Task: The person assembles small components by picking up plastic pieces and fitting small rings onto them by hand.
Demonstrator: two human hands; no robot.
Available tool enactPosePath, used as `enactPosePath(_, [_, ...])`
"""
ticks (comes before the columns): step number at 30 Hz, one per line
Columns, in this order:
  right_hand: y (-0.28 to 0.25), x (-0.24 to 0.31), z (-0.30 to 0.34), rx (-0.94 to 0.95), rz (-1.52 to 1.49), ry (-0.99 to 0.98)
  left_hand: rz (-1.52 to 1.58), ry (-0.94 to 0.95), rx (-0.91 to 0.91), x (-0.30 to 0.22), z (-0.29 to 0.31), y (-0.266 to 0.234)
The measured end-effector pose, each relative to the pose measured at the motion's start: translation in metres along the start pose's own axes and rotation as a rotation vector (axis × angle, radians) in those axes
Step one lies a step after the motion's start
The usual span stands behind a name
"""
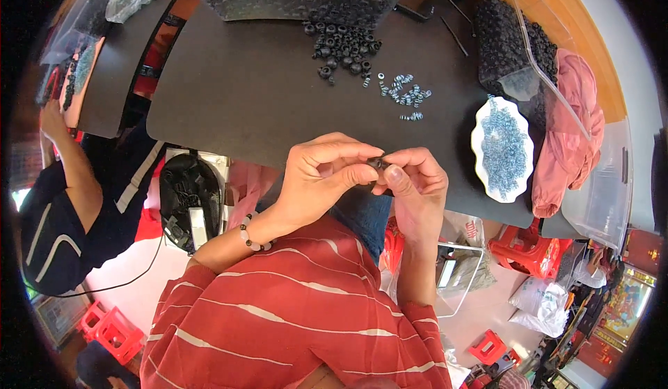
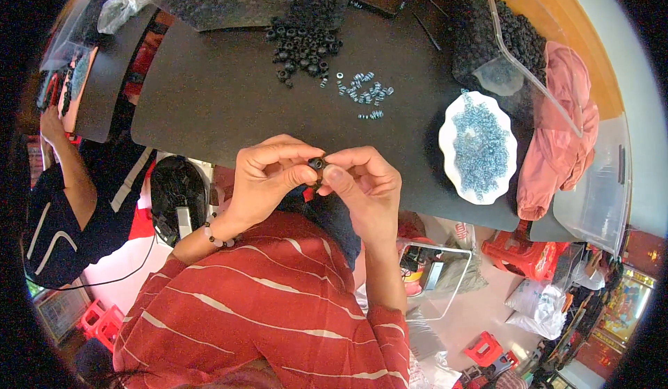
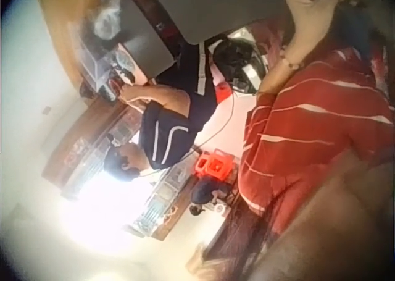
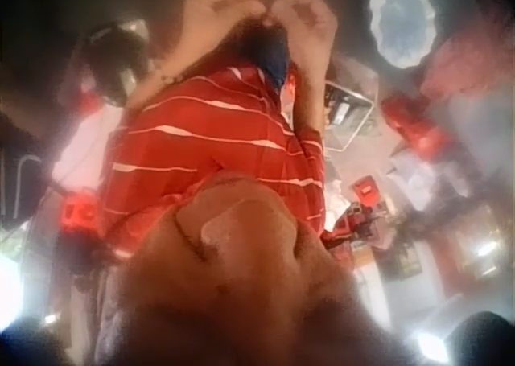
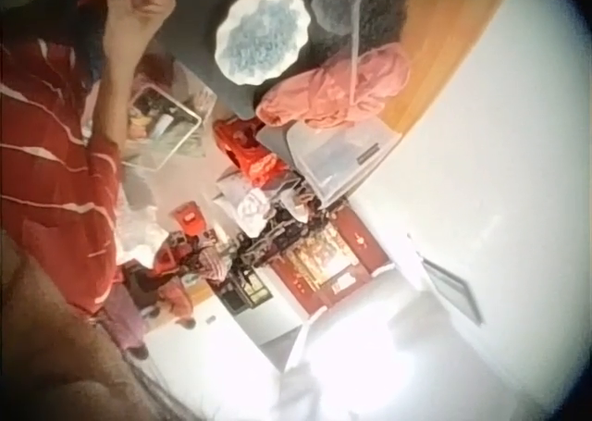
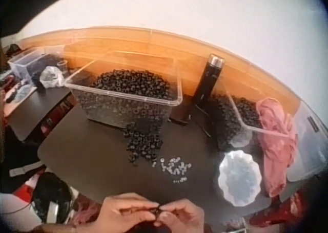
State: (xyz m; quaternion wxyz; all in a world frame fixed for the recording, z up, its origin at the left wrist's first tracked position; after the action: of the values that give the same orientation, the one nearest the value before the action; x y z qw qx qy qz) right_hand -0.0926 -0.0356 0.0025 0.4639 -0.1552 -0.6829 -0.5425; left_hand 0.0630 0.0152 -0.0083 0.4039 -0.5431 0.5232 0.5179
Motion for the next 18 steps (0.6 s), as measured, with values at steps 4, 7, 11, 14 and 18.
enactPosePath(4, [-0.002, 0.0, 0.002, -0.054, -0.121, 0.048, 0.099, -0.05, 0.008, -0.001, -0.002, 0.003])
enactPosePath(7, [-0.003, 0.0, 0.005, -0.072, -0.145, 0.038, 0.1, -0.077, 0.024, -0.001, -0.002, 0.005])
enactPosePath(11, [-0.009, -0.001, 0.009, -0.097, -0.18, 0.031, 0.061, -0.081, 0.039, -0.003, -0.001, 0.007])
enactPosePath(14, [-0.016, -0.003, 0.011, -0.082, -0.263, 0.029, 0.033, -0.071, 0.052, -0.001, 0.0, 0.009])
enactPosePath(18, [-0.019, -0.003, 0.015, -0.072, -0.313, 0.048, 0.017, -0.067, 0.077, 0.0, -0.001, 0.011])
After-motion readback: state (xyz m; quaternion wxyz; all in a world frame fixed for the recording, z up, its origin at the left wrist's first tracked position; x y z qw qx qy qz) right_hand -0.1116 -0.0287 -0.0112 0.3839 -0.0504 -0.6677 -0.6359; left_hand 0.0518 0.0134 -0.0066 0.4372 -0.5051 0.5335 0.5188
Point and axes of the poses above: each hand's wrist, its own z-axis away from the middle knuckle, its own y-axis out of the palm, x = y × z, the point moved 1 cm from there along -z, towards the middle knuckle, and after that the axes turned 15 degrees about -z, right-handed, at the moved point
